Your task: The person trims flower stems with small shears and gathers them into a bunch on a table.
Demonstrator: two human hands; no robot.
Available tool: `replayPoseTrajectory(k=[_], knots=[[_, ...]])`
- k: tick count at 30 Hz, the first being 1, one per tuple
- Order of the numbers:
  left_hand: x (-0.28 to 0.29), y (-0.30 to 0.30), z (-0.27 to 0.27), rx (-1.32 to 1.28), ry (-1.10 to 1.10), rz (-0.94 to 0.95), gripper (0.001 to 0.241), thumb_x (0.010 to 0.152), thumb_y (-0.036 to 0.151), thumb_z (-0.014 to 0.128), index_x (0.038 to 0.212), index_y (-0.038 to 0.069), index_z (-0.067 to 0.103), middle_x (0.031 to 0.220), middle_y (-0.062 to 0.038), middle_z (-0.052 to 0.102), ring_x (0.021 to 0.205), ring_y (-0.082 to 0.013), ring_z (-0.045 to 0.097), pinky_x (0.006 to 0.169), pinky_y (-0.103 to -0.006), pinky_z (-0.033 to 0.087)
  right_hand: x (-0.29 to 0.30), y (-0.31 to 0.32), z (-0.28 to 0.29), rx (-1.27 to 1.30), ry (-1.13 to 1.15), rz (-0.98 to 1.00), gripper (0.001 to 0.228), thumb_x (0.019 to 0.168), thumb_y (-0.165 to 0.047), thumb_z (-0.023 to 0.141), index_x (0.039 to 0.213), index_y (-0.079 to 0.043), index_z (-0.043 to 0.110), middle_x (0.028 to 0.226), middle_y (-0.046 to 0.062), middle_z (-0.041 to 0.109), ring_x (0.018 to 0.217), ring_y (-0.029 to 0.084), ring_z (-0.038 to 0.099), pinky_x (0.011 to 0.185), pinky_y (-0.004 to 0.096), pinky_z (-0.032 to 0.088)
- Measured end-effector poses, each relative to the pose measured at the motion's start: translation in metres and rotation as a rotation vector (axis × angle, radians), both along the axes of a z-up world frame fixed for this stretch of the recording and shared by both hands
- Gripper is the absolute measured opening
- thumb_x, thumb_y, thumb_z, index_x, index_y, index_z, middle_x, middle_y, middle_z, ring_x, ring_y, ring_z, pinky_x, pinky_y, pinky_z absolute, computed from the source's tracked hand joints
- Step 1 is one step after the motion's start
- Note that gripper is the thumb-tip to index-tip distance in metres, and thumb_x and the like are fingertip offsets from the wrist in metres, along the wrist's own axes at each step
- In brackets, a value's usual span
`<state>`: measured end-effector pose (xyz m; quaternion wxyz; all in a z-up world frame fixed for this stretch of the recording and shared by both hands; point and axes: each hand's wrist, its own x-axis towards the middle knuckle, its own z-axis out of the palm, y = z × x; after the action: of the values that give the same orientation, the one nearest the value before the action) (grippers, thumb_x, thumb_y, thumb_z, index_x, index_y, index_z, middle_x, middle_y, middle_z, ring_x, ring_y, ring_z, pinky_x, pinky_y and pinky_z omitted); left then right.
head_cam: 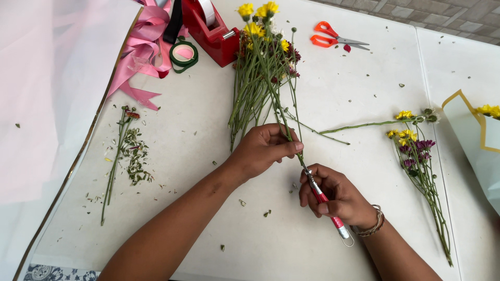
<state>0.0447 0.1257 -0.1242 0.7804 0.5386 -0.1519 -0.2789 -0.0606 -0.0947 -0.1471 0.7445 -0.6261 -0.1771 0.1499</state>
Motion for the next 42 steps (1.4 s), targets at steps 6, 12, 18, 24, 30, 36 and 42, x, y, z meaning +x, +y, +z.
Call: replayPoseTrajectory(k=[6, 12, 18, 24, 30, 36, 42], knots=[[-0.002, 0.002, -0.001, 0.026, -0.029, -0.022, 0.02, 0.088, 0.018, 0.082, 0.101, 0.006, 0.073, 0.087, -0.007, 0.073, 0.083, -0.0111, 0.069, 0.07, -0.0242, 0.054, -0.002, 0.003, 0.006, -0.002, 0.023, 0.012, 0.064, 0.068, -0.03, 0.082, 0.111, 0.012, 0.058, 0.069, 0.021, 0.07, 0.044, 0.017, 0.065, 0.04, 0.027, 0.049], [-0.001, 0.002, -0.001, 0.04, -0.031, -0.052, 0.018, 0.088, 0.017, 0.08, 0.101, 0.007, 0.073, 0.088, -0.007, 0.073, 0.083, -0.0118, 0.069, 0.072, -0.0252, 0.054, -0.004, 0.004, 0.007, -0.009, 0.034, 0.028, 0.065, 0.069, -0.031, 0.082, 0.111, 0.012, 0.058, 0.069, 0.021, 0.07, 0.044, 0.018, 0.066, 0.04, 0.027, 0.049], [0.0, 0.001, 0.003, 0.027, -0.054, -0.062, 0.016, 0.089, 0.016, 0.079, 0.101, 0.006, 0.073, 0.088, -0.008, 0.072, 0.083, -0.0121, 0.069, 0.072, -0.0253, 0.054, -0.006, 0.003, 0.001, 0.004, 0.042, 0.045, 0.064, 0.069, -0.029, 0.081, 0.112, 0.013, 0.057, 0.07, 0.021, 0.07, 0.045, 0.019, 0.067, 0.039, 0.028, 0.051], [0.0, 0.002, 0.0, 0.016, -0.054, -0.038, 0.016, 0.088, 0.014, 0.08, 0.099, 0.005, 0.073, 0.087, -0.008, 0.072, 0.082, -0.0119, 0.069, 0.073, -0.0253, 0.056, -0.006, 0.006, 0.008, 0.044, 0.039, 0.053, 0.056, 0.073, -0.019, 0.076, 0.112, 0.015, 0.055, 0.07, 0.023, 0.07, 0.043, 0.021, 0.068, 0.037, 0.029, 0.053], [0.001, 0.002, 0.003, 0.006, -0.072, -0.025, 0.016, 0.088, 0.013, 0.08, 0.099, 0.004, 0.074, 0.086, -0.009, 0.073, 0.081, -0.0118, 0.069, 0.073, -0.0251, 0.057, -0.007, 0.003, 0.009, 0.035, 0.063, 0.082, 0.048, 0.074, -0.007, 0.071, 0.113, 0.016, 0.053, 0.071, 0.026, 0.072, 0.045, 0.024, 0.072, 0.036, 0.031, 0.056], [0.002, 0.008, 0.01, 0.058, -0.097, -0.018, 0.017, 0.087, 0.014, 0.079, 0.101, 0.004, 0.074, 0.083, -0.009, 0.073, 0.078, -0.0114, 0.068, 0.071, -0.0252, 0.059, -0.005, 0.001, 0.012, -0.013, 0.09, 0.133, 0.045, 0.076, -0.007, 0.071, 0.112, 0.016, 0.055, 0.076, 0.027, 0.075, 0.05, 0.026, 0.076, 0.038, 0.032, 0.06], [0.0, 0.025, 0.057, 0.292, -0.134, 0.042, 0.019, 0.091, 0.017, 0.072, 0.106, 0.006, 0.072, 0.081, -0.006, 0.074, 0.076, -0.0115, 0.072, 0.064, -0.0256, 0.06, -0.003, 0.0, 0.021, -0.096, 0.191, 0.191, 0.065, 0.075, -0.038, 0.084, 0.115, 0.005, 0.057, 0.086, 0.022, 0.074, 0.063, 0.024, 0.074, 0.053, 0.032, 0.057]])
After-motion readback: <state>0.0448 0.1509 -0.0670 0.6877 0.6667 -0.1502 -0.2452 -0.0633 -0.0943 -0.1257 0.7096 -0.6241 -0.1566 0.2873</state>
